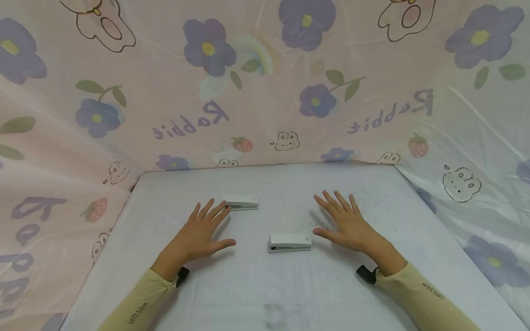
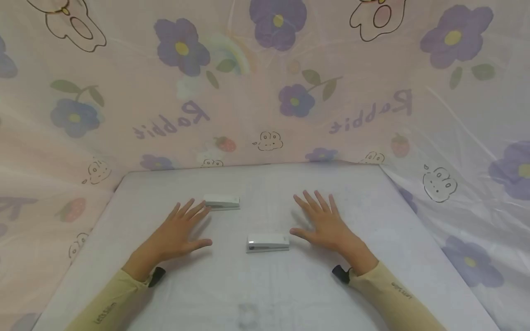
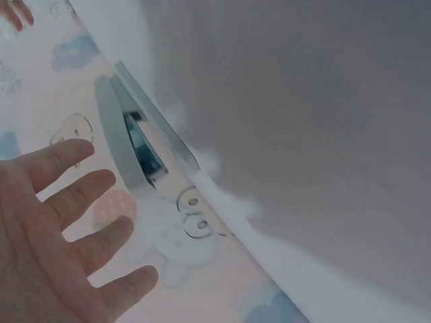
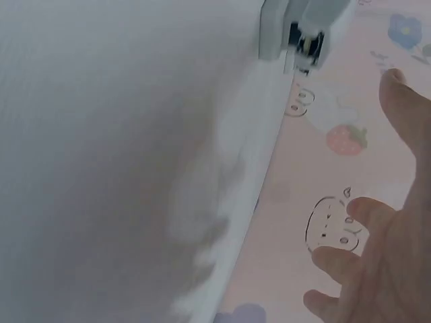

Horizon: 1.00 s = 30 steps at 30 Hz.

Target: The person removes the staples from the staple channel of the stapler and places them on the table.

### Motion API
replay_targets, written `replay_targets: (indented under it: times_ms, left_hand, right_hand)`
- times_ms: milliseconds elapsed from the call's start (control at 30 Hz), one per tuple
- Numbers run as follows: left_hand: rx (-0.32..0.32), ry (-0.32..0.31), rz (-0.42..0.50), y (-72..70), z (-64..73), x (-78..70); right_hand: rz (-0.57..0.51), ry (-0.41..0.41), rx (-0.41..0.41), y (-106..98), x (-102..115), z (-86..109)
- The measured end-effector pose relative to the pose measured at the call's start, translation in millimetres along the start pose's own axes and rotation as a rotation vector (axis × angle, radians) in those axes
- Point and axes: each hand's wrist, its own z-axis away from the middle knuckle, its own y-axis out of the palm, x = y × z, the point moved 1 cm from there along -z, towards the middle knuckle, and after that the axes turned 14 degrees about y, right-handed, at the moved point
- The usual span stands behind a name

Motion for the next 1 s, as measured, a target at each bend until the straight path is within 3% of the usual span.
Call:
replay_targets:
  times_ms: [367,700,1000]
  left_hand:
    - [0.029,0.063,-0.012,7.0,-12.3,-17.6]
    - [0.101,0.071,0.060,9.5,-30.7,-36.2]
    - [0.080,0.114,0.026,14.6,-46.8,-52.6]
  right_hand:
    - [-0.003,-0.058,0.023,7,24,4.9]
    - [-0.012,-0.131,0.040,18,39,7.3]
    - [-0.118,-0.186,0.075,24,56,8.6]
